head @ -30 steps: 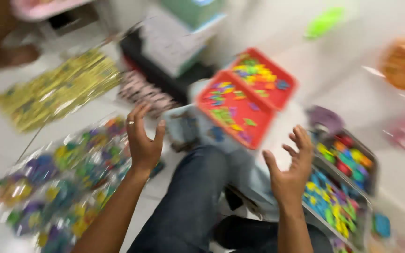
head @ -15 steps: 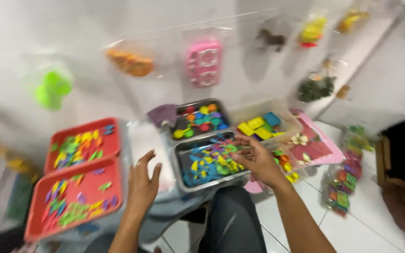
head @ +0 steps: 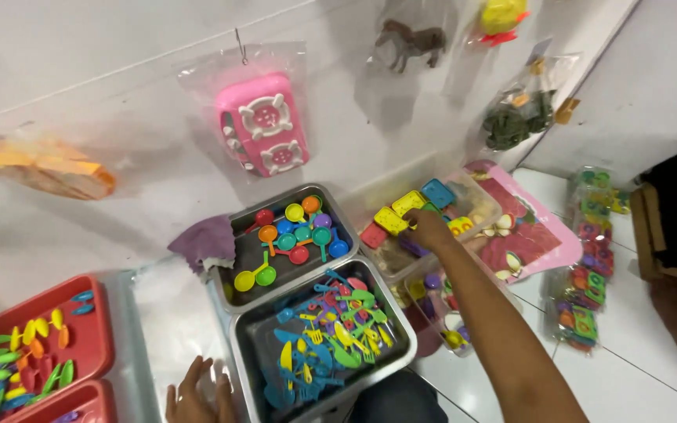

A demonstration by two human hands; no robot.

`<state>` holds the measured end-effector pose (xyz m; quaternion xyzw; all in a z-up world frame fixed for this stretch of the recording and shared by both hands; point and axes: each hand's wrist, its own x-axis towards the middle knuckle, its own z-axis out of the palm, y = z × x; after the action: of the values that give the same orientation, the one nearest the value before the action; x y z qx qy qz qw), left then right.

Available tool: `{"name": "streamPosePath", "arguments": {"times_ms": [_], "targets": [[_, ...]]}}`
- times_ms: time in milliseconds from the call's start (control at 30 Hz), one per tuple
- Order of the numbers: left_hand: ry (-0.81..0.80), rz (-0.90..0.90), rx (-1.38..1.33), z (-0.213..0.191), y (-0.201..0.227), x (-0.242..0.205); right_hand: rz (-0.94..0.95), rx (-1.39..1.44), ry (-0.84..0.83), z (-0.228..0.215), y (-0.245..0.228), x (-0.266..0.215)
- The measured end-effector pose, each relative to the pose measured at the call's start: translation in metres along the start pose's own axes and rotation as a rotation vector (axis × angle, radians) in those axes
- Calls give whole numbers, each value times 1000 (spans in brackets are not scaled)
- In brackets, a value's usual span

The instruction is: Cleaning small plastic toy pieces with a cloth and sorting them into trays and bags.

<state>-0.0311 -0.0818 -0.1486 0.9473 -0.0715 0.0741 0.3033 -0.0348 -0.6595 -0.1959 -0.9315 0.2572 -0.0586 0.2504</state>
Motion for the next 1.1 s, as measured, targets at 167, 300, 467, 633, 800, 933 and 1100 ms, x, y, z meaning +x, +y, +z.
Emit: {"name": "streamPosePath", "arguments": {"times_ms": [167, 300, 467, 633, 800, 933, 1100], "targets": [[116, 79, 113, 24, -38, -2, 89, -368, -83, 43, -8, 43], [86, 92, 125, 42, -65, -2, 122, -620, -203, 59, -10, 54], [83, 109, 111, 48, -69, -2, 58, -670, -224, 113, 44, 94], [119, 117, 96, 31, -54, -3, 25, -629, -60, 76, 2, 67], [296, 291, -138, 1, 4, -1, 106, -233, 62, 24, 1, 55], [180, 71, -265, -34, 40, -13, 35, -43, 429, -21, -9, 10], [397, 253, -385, -66, 60, -30, -184, 562, 479, -91, -151, -96]]}}
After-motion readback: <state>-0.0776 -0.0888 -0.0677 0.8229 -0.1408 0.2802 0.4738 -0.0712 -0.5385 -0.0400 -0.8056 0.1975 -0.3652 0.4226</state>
